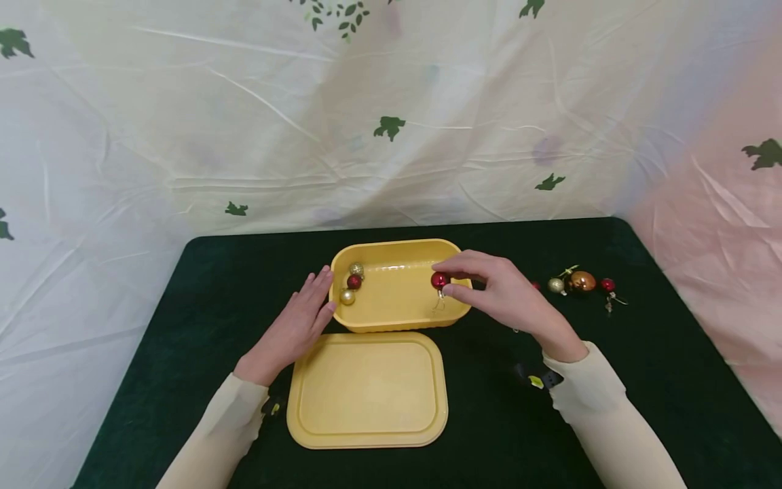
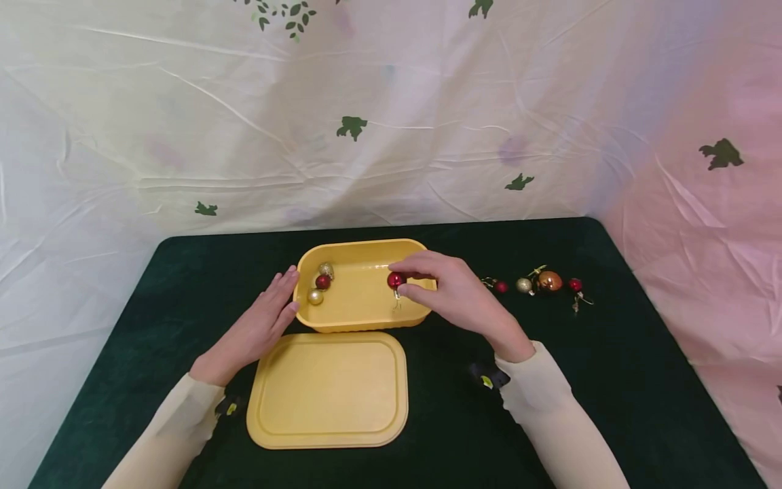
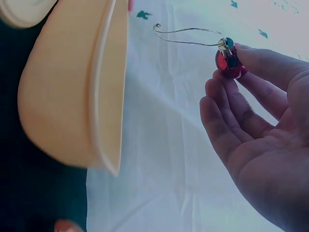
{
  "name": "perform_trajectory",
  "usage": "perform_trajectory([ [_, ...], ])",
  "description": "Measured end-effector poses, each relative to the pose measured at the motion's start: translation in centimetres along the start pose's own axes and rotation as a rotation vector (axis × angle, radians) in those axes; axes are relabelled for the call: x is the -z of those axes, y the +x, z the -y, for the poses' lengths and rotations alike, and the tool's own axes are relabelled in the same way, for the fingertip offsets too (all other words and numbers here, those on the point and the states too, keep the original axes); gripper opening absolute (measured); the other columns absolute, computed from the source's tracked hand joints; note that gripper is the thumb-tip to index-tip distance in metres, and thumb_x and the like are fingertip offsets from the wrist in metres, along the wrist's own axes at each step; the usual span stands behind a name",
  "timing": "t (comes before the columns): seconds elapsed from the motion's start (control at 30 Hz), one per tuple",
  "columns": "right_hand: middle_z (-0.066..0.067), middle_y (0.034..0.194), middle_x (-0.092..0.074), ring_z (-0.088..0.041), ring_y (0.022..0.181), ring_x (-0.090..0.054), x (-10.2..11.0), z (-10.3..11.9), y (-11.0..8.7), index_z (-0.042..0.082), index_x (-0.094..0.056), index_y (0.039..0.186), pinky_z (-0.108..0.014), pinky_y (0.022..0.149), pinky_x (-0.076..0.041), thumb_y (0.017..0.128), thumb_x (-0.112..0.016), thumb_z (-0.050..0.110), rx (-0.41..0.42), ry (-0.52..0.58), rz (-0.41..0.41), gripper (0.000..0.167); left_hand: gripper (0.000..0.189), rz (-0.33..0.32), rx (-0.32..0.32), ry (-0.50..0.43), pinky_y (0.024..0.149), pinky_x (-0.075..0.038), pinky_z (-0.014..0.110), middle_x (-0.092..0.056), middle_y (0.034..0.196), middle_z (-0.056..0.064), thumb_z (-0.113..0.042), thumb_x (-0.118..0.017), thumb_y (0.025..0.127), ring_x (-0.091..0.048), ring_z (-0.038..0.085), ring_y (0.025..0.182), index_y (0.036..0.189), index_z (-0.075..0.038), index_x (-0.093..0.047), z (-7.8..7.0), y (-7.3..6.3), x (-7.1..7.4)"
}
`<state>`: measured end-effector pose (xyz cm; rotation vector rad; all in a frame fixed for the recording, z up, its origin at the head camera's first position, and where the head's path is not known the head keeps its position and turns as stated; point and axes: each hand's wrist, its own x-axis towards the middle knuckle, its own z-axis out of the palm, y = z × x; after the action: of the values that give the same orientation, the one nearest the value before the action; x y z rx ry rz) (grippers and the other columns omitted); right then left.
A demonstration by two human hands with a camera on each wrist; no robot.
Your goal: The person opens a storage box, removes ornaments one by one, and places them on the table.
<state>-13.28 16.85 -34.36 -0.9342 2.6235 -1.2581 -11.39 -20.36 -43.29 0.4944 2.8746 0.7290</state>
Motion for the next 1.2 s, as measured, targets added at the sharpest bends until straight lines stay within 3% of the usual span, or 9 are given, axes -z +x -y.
perform_trajectory([
  [0.23,0.002,0.125,-0.069,-0.020,0.107,-0.064,1.5,-0.8,-2.0,0.015,-0.071,0.132,-0.023,0.089,-0.055,0.099,-0.073,0.020,-0.048,-0.045,-0.056,0.033,0.067,0.006,0.004,-0.002,0.123,-0.014,0.065,-0.006,0.174,0.000,-0.039,-0.041,0.113,-0.005,0.032,0.160,0.168,-0.016,-0.011,-0.1,-0.1,0.1],
  [0.47,0.002,0.128,-0.068,-0.015,0.111,-0.064,2.7,-1.2,-3.8,0.014,-0.067,0.136,-0.022,0.095,-0.053,0.100,-0.072,0.022,-0.126,-0.072,-0.074,0.037,0.067,0.006,0.004,0.005,0.122,-0.014,0.065,-0.006,0.174,0.001,-0.039,-0.041,0.113,-0.005,0.033,0.159,0.168,-0.015,-0.011,-0.1,-0.2,0.0],
  [0.67,-0.001,0.126,-0.068,-0.015,0.112,-0.065,3.6,-1.7,-5.5,0.014,-0.067,0.134,-0.010,0.093,-0.048,0.101,-0.071,0.022,-0.183,-0.079,-0.095,0.034,0.068,0.009,0.006,0.006,0.123,-0.014,0.064,-0.005,0.174,0.001,-0.039,-0.041,0.113,-0.005,0.032,0.160,0.168,-0.015,-0.010,-0.2,-0.2,0.1],
  [1.03,0.000,0.127,-0.069,-0.011,0.113,-0.060,4.7,-4.7,-8.4,0.016,-0.068,0.132,-0.005,0.093,-0.039,0.102,-0.070,0.024,-0.206,-0.196,-0.108,0.032,0.067,0.015,0.010,0.011,0.123,-0.015,0.064,-0.005,0.174,0.001,-0.039,-0.041,0.113,-0.005,0.033,0.159,0.168,-0.015,-0.010,-0.4,-0.2,0.2],
  [1.2,-0.001,0.126,-0.070,-0.010,0.111,-0.060,4.9,-5.9,-9.6,0.016,-0.069,0.132,-0.010,0.092,-0.044,0.102,-0.070,0.025,-0.230,-0.230,-0.104,0.032,0.068,0.014,0.012,0.005,0.123,-0.015,0.064,-0.005,0.174,0.000,-0.040,-0.041,0.113,-0.006,0.033,0.160,0.168,-0.016,-0.010,-0.4,-0.2,0.1],
])
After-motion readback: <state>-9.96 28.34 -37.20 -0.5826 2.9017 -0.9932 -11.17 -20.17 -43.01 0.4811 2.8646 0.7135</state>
